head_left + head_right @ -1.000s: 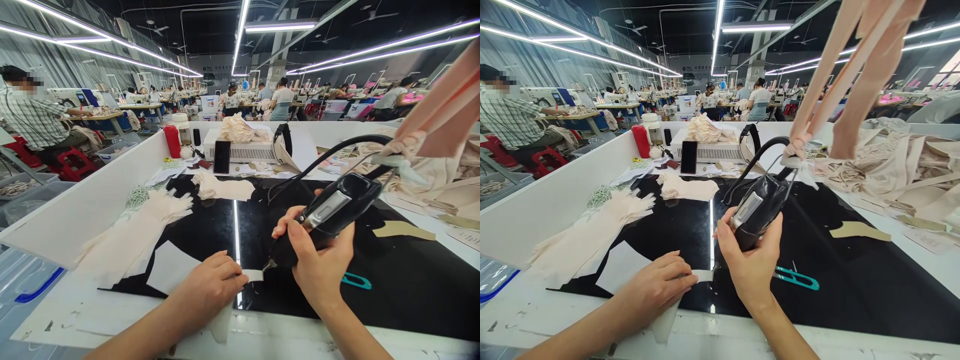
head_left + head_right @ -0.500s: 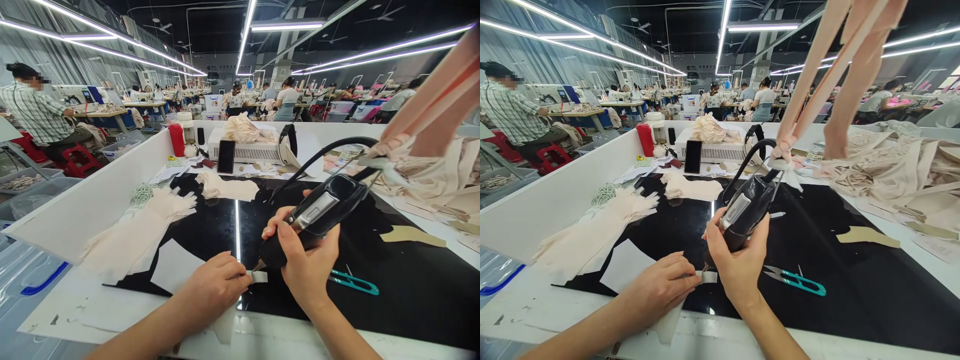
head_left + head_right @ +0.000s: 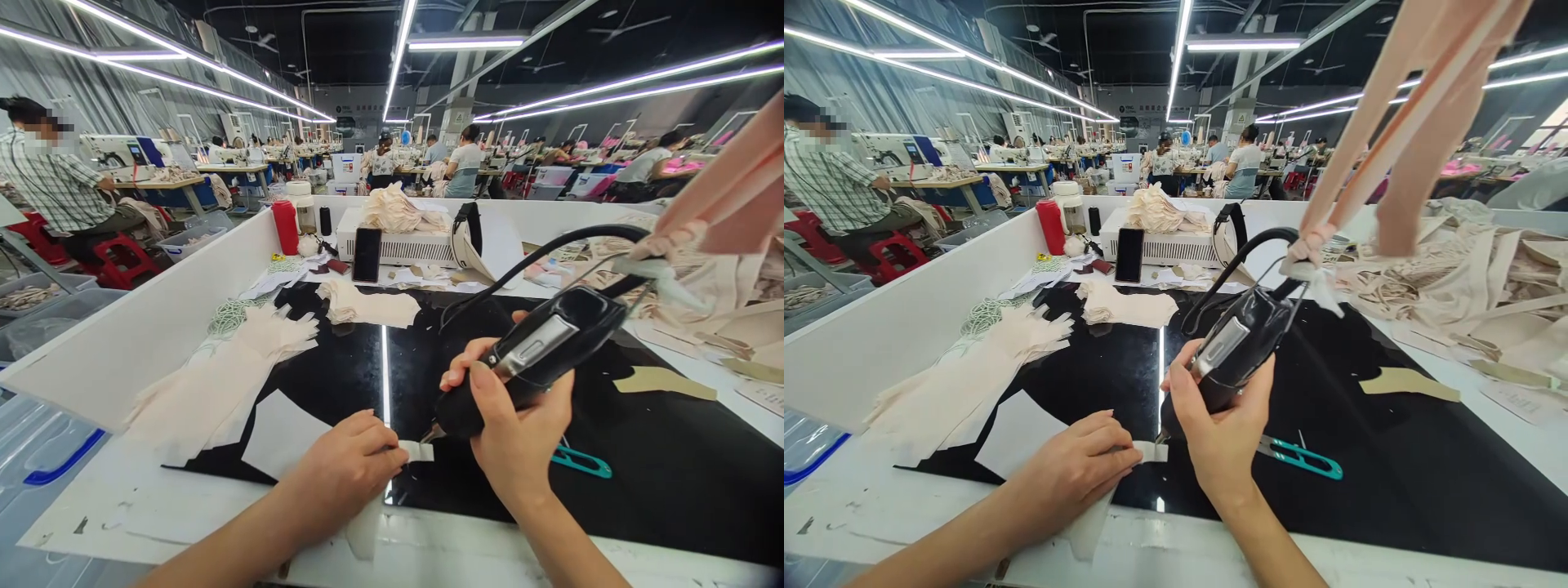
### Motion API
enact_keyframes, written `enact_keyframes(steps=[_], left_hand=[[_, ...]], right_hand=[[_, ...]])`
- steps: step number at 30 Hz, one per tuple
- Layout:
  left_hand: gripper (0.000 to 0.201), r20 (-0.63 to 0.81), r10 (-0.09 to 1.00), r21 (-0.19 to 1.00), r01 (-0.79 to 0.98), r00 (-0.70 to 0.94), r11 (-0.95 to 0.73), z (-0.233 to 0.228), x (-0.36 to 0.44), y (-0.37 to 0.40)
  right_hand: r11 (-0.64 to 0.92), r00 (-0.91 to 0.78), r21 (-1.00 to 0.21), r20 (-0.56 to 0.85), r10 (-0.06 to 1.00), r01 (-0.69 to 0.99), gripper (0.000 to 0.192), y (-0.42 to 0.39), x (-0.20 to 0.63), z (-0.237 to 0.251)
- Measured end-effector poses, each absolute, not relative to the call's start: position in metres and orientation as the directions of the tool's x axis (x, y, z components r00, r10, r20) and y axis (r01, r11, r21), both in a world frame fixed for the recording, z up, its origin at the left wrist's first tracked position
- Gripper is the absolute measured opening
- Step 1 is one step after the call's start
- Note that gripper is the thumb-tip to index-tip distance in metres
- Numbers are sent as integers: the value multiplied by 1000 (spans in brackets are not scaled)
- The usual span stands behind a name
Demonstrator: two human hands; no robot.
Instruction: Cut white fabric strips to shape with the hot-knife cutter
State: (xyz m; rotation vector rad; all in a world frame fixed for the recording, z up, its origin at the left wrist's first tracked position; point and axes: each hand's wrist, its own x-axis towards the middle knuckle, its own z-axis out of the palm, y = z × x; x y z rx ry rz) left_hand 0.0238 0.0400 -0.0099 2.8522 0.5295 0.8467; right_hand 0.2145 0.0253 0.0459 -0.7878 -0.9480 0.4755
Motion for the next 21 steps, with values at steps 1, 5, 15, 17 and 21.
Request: enact_keyframes(steps=[1,5,15,17,21], left_hand=[[20,505,364,213,296,782,-931,-10,23,40],[20,495,366,232,287,788,-930,-10,22,41],[22,484,369,243,283,794,-928,-8,20,41],[23,486,367,243,281,793,-928,-7,20,41],[23,487,369,240,285,792,-928,-7,21,41]], right_hand=[[636,512,-771,539,669,-21,33,25,214,45],[634,507,-773,548,665,4,31,25,212,46],[618,473,-781,512,717,-92,49,14,206,50],[618,454,-780,516,726,-102,50,13,202,49],[623,454,-776,523,722,-97,43,13,199,46]])
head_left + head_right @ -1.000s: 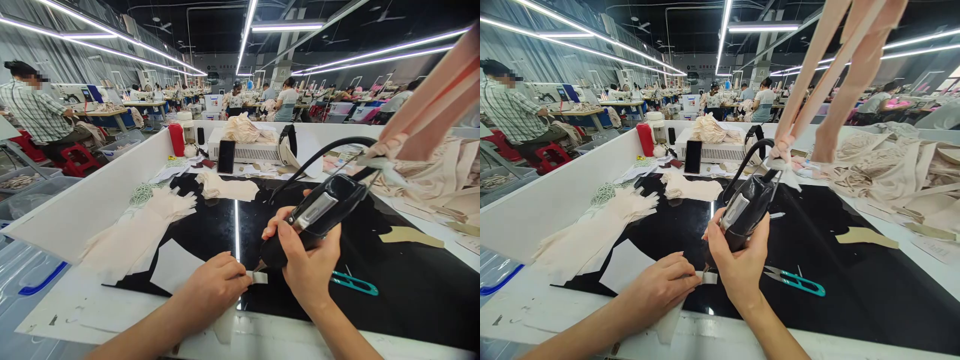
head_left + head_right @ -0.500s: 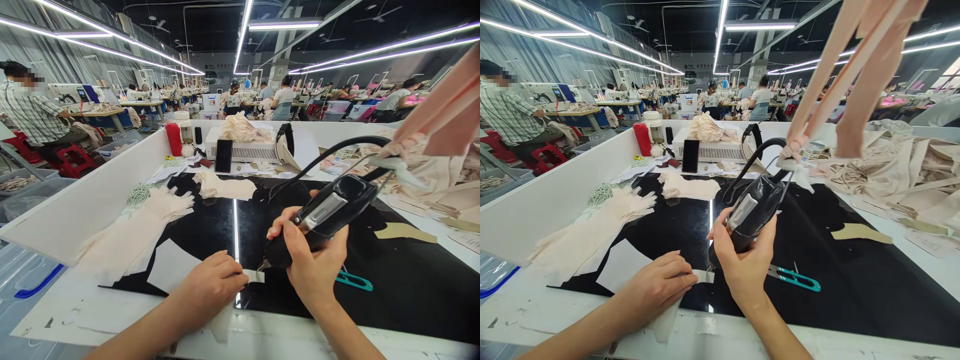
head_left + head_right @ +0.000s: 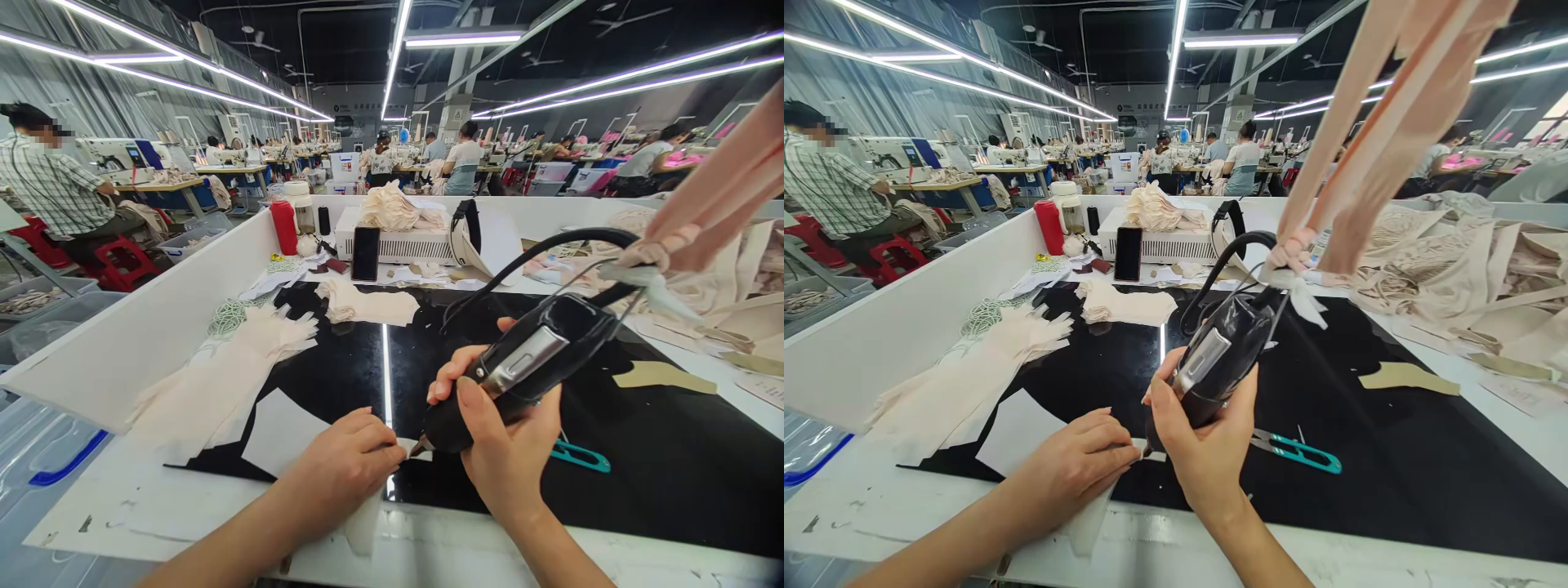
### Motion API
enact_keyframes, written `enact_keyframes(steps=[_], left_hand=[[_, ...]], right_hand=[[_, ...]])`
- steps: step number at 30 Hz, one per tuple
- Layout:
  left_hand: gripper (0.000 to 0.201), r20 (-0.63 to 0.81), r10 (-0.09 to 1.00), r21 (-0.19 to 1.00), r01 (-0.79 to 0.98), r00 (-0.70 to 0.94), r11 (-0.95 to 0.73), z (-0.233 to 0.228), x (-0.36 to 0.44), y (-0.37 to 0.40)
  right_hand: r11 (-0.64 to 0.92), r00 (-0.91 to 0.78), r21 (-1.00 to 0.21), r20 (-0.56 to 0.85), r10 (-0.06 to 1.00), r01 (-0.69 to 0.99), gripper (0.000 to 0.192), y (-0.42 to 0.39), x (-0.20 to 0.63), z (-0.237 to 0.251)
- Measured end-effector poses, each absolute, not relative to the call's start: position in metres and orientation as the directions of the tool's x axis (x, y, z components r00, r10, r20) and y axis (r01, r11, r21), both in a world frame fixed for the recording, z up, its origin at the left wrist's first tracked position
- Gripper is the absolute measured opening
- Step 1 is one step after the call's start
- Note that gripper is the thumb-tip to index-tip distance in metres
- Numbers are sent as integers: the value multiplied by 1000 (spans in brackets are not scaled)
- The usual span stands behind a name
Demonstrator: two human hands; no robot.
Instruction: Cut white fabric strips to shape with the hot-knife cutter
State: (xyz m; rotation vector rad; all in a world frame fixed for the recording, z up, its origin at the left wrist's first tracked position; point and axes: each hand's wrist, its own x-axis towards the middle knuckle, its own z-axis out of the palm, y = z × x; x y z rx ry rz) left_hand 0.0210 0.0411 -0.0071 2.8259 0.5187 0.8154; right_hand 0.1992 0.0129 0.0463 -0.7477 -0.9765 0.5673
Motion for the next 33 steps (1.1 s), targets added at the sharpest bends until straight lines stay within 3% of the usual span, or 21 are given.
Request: enact_keyframes(steps=[4,10,24,29,33], left_hand=[[21,479,361,241,276,800,-930,-9,21,42],[22,492,353,230,272,796,-934,-9,21,42],[22,425,353,192,298,834,-935,-8,15,37],[30,357,510,261,441,783,-859,-9,11,23],[28,364,594,289,519,718,-804,-8,12,17]], right_hand=[[625,447,-777,535,717,-73,33,13,203,46],[634,492,-771,529,691,-62,56,11,212,48],[641,471,-765,544,695,-62,51,11,209,46],[657,477,-752,559,679,-54,48,10,208,46],[641,495,-768,557,667,0,33,8,206,48]])
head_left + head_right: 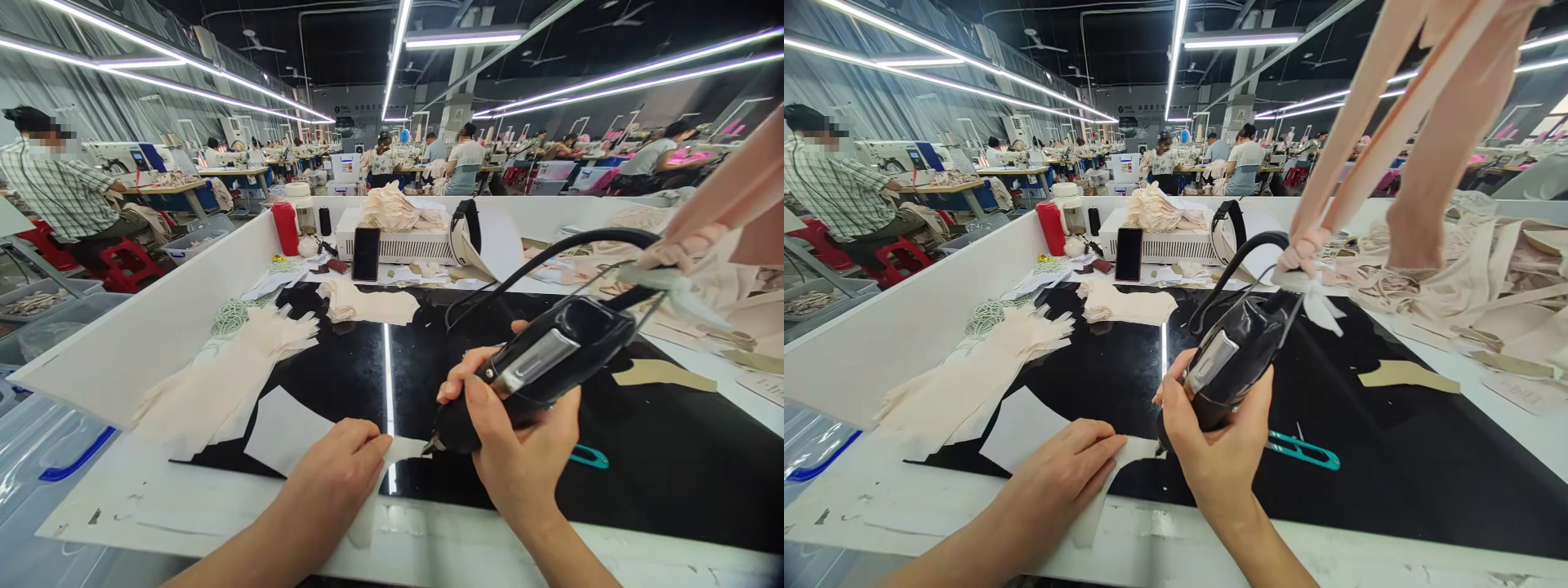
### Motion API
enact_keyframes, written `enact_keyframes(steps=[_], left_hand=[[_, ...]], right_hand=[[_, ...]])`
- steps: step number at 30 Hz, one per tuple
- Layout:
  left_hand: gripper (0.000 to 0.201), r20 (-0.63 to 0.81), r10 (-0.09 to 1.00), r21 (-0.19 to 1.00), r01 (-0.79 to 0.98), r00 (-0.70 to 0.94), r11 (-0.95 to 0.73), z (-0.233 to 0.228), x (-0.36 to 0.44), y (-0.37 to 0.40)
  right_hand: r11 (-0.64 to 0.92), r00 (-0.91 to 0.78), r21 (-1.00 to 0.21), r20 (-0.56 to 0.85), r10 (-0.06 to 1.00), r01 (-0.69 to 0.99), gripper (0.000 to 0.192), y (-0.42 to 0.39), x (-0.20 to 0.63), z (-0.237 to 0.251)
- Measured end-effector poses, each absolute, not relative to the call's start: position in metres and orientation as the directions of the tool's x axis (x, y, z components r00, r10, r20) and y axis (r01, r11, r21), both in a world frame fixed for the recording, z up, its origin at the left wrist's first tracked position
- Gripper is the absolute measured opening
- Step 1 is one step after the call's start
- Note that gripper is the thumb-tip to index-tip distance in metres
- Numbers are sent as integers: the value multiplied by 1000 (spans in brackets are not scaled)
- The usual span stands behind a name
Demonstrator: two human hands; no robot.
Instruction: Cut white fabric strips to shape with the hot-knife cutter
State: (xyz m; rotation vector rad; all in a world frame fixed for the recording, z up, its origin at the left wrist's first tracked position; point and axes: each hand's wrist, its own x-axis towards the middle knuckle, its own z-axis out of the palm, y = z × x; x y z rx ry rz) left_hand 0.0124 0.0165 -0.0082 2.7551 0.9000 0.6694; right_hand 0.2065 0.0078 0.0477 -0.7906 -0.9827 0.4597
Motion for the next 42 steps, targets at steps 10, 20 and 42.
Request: enact_keyframes(steps=[10,20,42], left_hand=[[29,359,570,150,557,739,-817,-7,14,10],[42,381,524,-10,570,762,-821,-15,21,-3],[66,499,486,-53,585,717,-809,-34,27,-12]], right_hand=[[645,544,-764,550,634,21,50,-8,203,49],[650,575,-760,542,613,24,51,-16,196,49],[625,490,-778,523,697,-59,42,14,189,49]])
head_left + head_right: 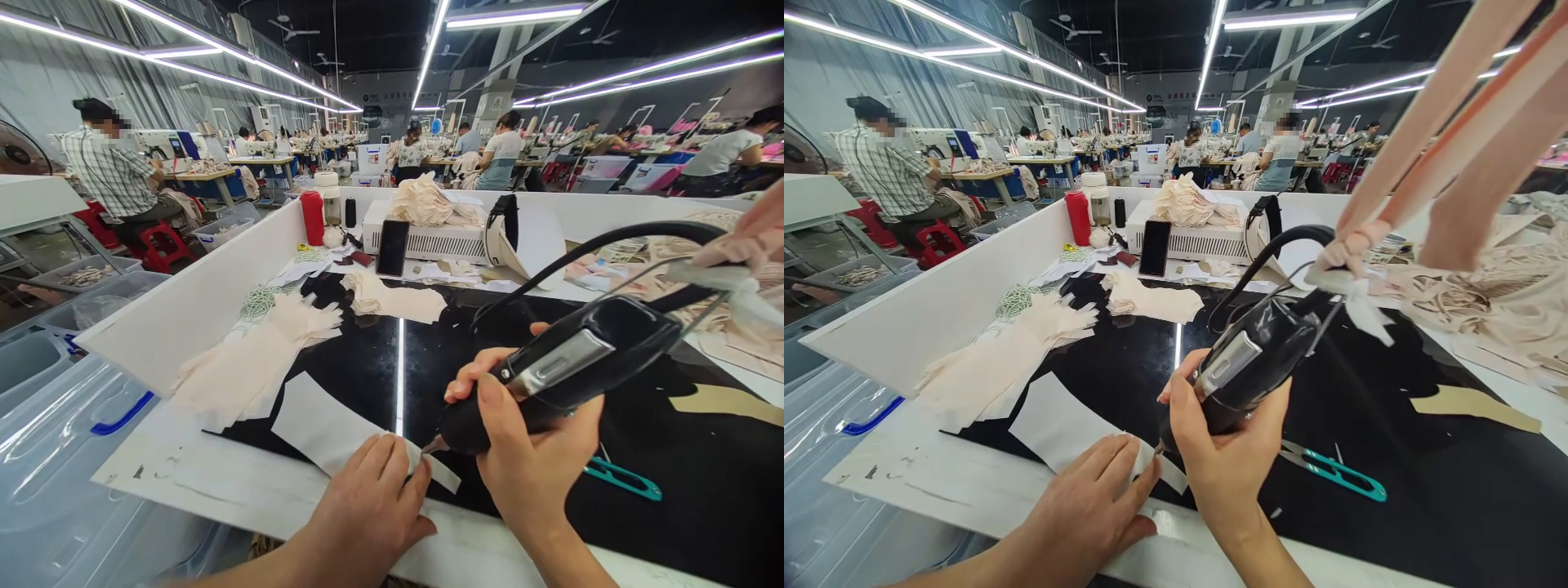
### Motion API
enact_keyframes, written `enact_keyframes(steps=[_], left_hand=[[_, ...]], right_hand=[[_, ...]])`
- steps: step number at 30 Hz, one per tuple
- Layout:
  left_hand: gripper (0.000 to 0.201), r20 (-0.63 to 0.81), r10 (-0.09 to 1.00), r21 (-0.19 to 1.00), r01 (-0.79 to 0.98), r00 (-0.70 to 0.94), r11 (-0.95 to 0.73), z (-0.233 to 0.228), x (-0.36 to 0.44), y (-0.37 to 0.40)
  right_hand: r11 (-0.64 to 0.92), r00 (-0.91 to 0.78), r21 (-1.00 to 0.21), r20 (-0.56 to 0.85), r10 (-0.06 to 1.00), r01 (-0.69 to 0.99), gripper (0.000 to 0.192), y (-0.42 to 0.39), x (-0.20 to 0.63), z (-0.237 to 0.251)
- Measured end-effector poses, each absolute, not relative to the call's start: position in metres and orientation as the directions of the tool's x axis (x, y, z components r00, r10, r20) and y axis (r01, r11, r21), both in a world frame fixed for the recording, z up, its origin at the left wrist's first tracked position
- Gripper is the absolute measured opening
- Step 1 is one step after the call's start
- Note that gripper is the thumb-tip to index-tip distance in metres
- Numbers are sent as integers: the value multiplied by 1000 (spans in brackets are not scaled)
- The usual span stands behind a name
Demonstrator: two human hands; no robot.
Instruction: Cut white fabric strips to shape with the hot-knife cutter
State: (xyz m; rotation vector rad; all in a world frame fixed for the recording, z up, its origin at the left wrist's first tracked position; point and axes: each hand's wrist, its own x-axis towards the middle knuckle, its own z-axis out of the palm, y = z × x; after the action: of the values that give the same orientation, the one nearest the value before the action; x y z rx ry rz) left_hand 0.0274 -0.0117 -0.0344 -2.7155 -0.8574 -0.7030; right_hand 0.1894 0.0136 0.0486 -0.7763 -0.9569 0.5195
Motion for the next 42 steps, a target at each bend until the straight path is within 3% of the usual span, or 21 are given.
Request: enact_keyframes(steps=[6,14,17,21,27,38,42], left_hand=[[72,468,489,-16,561,736,-828,-29,27,-11],[56,450,486,36,528,750,-849,-21,23,-8],[46,418,495,145,482,762,-864,-11,14,-6],[36,322,596,285,525,735,-802,0,3,-8],[51,276,609,248,558,743,-792,0,5,-16],[68,338,570,106,572,749,-814,-24,2,-21],[71,339,573,111,573,746,-812,-24,5,-20]], right_hand=[[621,502,-781,510,698,-69,42,19,186,51],[613,488,-784,499,716,-97,37,19,178,50],[617,499,-782,499,708,-94,41,13,178,51],[637,528,-767,509,680,-82,47,5,175,55],[658,536,-751,539,650,-43,59,-2,174,55],[639,538,-767,516,667,-57,55,-3,176,54],[640,547,-764,502,670,-82,54,4,174,56]])
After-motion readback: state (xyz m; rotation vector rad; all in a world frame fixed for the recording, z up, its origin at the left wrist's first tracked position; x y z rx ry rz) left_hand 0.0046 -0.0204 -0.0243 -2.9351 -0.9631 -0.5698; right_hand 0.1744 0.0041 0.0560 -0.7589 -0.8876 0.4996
